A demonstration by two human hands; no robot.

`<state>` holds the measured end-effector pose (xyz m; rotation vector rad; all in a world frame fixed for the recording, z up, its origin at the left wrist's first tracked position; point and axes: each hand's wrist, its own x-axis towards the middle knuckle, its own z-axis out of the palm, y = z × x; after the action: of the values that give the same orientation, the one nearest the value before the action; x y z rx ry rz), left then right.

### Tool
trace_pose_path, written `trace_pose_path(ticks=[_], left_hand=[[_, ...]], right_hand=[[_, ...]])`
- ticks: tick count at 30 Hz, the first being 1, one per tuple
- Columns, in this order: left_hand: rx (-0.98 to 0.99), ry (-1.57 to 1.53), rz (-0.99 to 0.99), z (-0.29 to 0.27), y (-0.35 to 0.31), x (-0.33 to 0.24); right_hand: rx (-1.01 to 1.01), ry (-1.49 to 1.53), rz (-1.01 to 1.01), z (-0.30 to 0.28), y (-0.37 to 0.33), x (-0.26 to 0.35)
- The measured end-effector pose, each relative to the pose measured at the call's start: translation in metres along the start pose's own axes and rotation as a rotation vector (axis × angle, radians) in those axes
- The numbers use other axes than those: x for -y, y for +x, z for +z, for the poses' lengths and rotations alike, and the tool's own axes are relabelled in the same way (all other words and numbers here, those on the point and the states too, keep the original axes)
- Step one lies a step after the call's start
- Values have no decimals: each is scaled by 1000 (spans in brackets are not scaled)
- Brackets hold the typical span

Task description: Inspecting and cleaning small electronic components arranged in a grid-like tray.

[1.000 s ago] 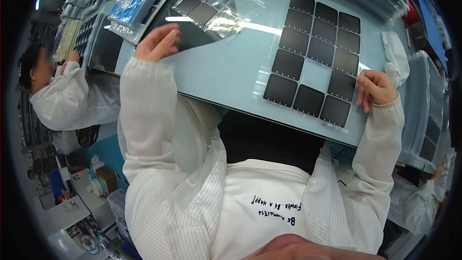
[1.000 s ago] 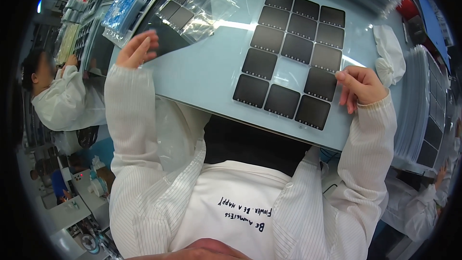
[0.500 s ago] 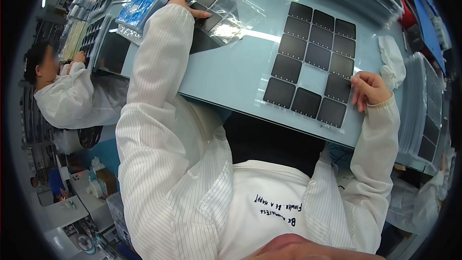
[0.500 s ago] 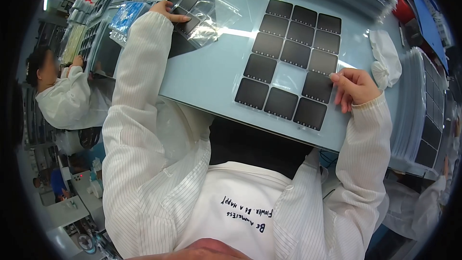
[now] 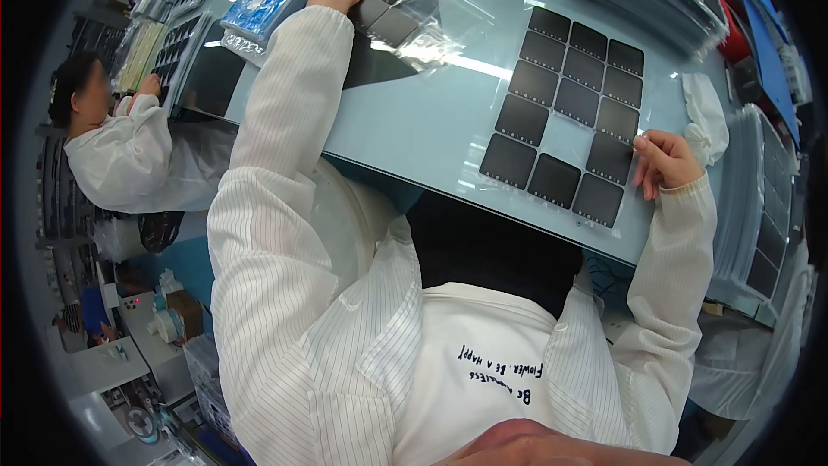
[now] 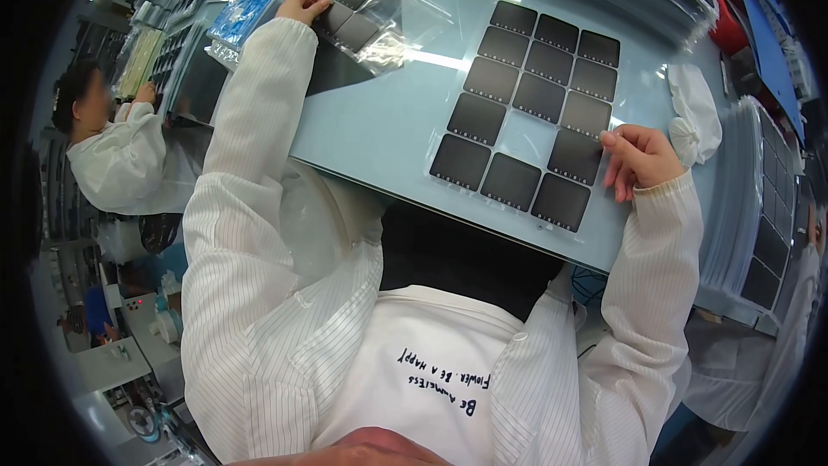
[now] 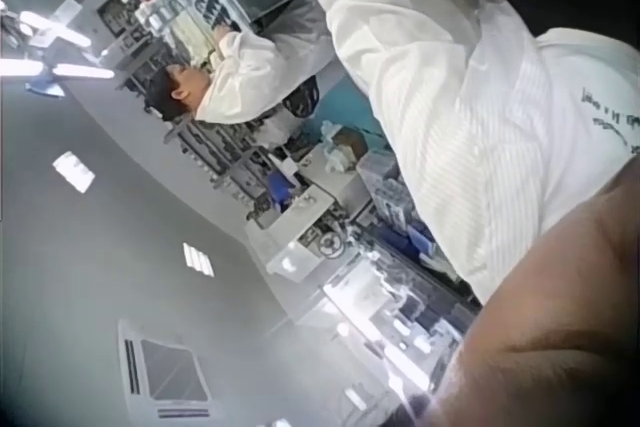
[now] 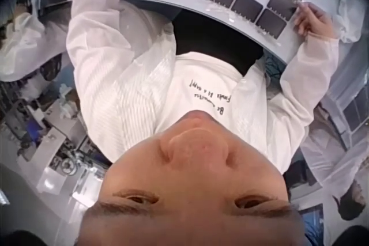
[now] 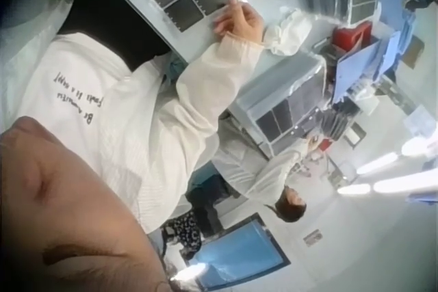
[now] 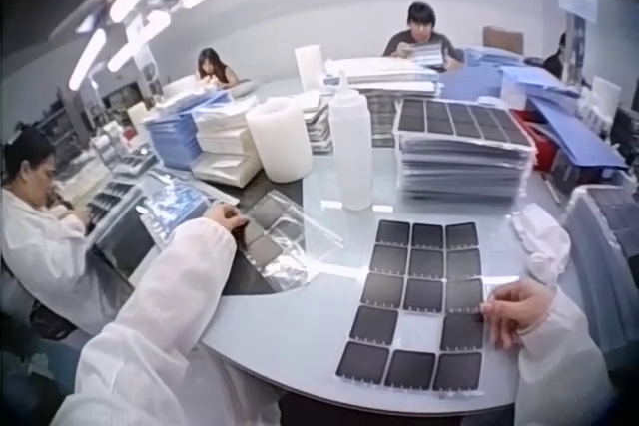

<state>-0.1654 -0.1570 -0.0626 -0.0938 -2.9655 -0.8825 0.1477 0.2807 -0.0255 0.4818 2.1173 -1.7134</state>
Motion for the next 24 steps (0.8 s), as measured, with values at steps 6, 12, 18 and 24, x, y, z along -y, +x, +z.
trace_pose_path(ticks=[6,12,18,24], left_hand=[[-246,15,60,-4,-32,-42],[-399,-148,311,-37,-78,-63],[-450,-483,588,-35,-166,-121],[-474,-542,785,-4,-210,-143]], right_hand=[[-25,-7,13,-4,1,-3],[-107,-14,-13,-7,3,-3],[-608,-179,-503,-26,4,-10],[-410,-496,-970,64,-14,67]])
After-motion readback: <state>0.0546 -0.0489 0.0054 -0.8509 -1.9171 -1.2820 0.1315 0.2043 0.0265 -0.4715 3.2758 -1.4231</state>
